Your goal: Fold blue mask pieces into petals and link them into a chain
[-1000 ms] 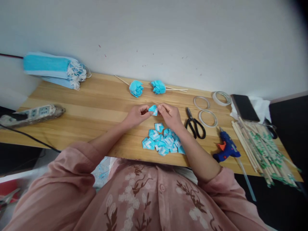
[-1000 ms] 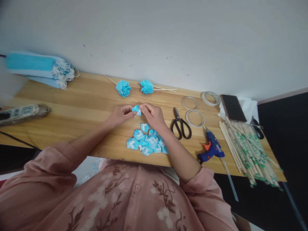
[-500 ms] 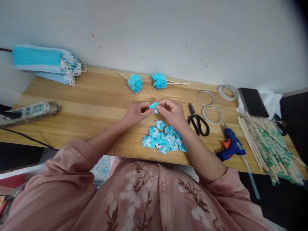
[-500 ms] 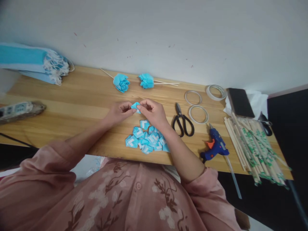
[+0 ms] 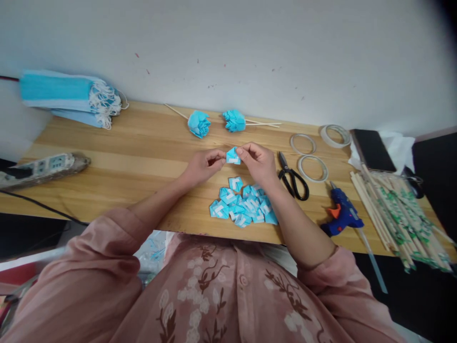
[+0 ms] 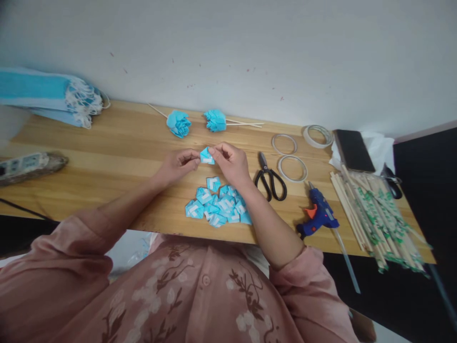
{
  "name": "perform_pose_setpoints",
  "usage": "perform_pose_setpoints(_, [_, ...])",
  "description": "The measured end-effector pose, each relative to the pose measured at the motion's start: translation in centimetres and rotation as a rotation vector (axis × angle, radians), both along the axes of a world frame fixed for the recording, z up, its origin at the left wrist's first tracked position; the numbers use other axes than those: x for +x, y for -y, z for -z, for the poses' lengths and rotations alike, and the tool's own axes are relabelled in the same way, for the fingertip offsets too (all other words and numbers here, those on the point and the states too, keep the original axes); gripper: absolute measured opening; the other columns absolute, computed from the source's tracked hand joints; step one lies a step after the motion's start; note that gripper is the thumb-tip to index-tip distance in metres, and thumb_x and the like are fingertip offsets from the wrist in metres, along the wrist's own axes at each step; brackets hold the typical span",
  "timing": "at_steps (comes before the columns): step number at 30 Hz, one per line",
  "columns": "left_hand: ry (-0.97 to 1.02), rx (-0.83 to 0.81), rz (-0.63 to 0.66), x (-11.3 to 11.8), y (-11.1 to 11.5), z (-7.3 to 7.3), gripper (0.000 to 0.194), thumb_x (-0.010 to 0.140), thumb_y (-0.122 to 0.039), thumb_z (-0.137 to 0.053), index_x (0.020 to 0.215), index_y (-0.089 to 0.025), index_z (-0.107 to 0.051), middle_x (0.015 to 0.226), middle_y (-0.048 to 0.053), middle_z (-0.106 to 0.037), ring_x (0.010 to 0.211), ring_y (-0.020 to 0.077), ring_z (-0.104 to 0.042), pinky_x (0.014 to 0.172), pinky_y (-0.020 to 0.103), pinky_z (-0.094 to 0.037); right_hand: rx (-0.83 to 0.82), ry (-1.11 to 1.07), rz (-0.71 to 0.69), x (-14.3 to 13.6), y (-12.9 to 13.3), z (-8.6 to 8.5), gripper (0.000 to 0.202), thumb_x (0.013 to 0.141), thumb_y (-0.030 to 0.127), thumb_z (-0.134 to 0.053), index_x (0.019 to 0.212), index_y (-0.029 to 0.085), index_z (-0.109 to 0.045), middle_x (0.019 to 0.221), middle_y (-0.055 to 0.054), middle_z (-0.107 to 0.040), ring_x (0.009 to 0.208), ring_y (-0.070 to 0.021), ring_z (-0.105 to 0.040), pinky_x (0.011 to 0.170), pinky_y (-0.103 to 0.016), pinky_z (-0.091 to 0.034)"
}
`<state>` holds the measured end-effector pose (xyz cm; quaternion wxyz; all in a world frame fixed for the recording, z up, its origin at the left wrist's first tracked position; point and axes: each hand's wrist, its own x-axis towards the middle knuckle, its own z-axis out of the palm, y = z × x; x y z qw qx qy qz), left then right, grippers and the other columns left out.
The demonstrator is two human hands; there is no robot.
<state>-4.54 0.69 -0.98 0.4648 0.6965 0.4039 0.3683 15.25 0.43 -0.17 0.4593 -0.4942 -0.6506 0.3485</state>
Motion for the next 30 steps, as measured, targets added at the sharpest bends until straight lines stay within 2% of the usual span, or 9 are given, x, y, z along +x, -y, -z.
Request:
perform_pose_setpoints(5, [-0.03,0.033,0.021,0.0,-0.1,0.1,0.018,0.086,-0.029,-0.055,0.087,-0.015,-0.066,0.062,-0.004,-0.051,0.055,0.0091,-0.041,0.055,0.022,-0.033,0.023,0.012,0.023,0.2,-0.5,0.4,0.045,0.085,0.063,-0.066,0.072,0.02,-0.067,0.062,0.002,-0.057,0.061,-0.0133,-0.047,0.059,-0.028,-0.036])
perform_pose_setpoints(9, [-0.101,0.158,0.001,-0.1,-0.3,0.3,0.019,0.088,-0.027,-0.051,0.086,-0.016,-0.067,0.061,-0.004,-0.052,0.055,0.0099,-0.043,0.057,0.023,-0.035,0.044,0.011,0.021,0.1,-0.5,0.3,0.045,0.085,0.062,-0.066,0.07,0.02,-0.065,0.061,0.002,-0.055,0.059,-0.013,-0.046,0.059,-0.028,-0.035])
perform_pose_setpoints(14, [-0.493,0.529,-0.008,-1.1,-1.3,0.1,0.026,0.088,-0.02,-0.047,0.091,-0.018,-0.073,0.077,0.005,-0.07,0.071,0.0176,-0.06,0.066,0.029,-0.04,0.076,0.018,0.015,0.0,-0.7,0.6,0.046,0.086,0.063,-0.065,0.069,0.02,-0.063,0.06,0.003,-0.052,0.059,-0.0129,-0.045,0.059,-0.029,-0.035])
perform_pose_setpoints(16, [-0.626,0.598,-0.06,-1.7,-1.8,0.0,0.029,0.089,-0.021,-0.047,0.098,-0.018,-0.075,0.085,0.008,-0.074,0.078,0.0207,-0.065,0.07,0.03,-0.042,0.097,0.03,0.021,0.1,-0.9,0.8,0.048,0.087,0.064,-0.064,0.067,0.02,-0.061,0.059,0.003,-0.05,0.06,-0.0128,-0.045,0.06,-0.029,-0.034])
perform_pose_setpoints(18, [-0.705,0.604,-0.107,-2.2,-2.2,-0.1,0.032,0.091,-0.024,-0.047,0.105,-0.018,-0.076,0.091,0.009,-0.077,0.082,0.0224,-0.068,0.073,0.031,-0.044,0.124,0.045,0.03,0.1,-1.1,1.0,0.049,0.088,0.065,-0.063,0.067,0.02,-0.059,0.06,0.003,-0.05,0.06,-0.0128,-0.045,0.06,-0.028,-0.034])
perform_pose_setpoints(23, [-0.791,0.569,-0.121,-2.9,-2.8,0.1,0.037,0.094,-0.028,-0.045,0.114,-0.02,-0.076,0.102,0.01,-0.078,0.09,0.0241,-0.07,0.077,0.033,-0.047,0.18,0.105,0.027,0.4,-1.4,0.6,0.048,0.089,0.063,-0.061,0.068,0.02,-0.059,0.06,0.003,-0.051,0.06,-0.0122,-0.044,0.058,-0.028,-0.033])
perform_pose_setpoints(30, [-0.769,0.572,-0.194,-3.6,-3.7,1.0,0.035,0.093,-0.028,-0.048,0.113,-0.021,-0.076,0.096,0.009,-0.077,0.091,0.0254,-0.07,0.084,0.037,-0.047,0.209,0.213,0.01,0.6,-1.5,0.2,0.046,0.092,0.062,-0.057,0.072,0.02,-0.062,0.063,0.002,-0.053,0.061,-0.0132,-0.047,0.06,-0.029,-0.032])
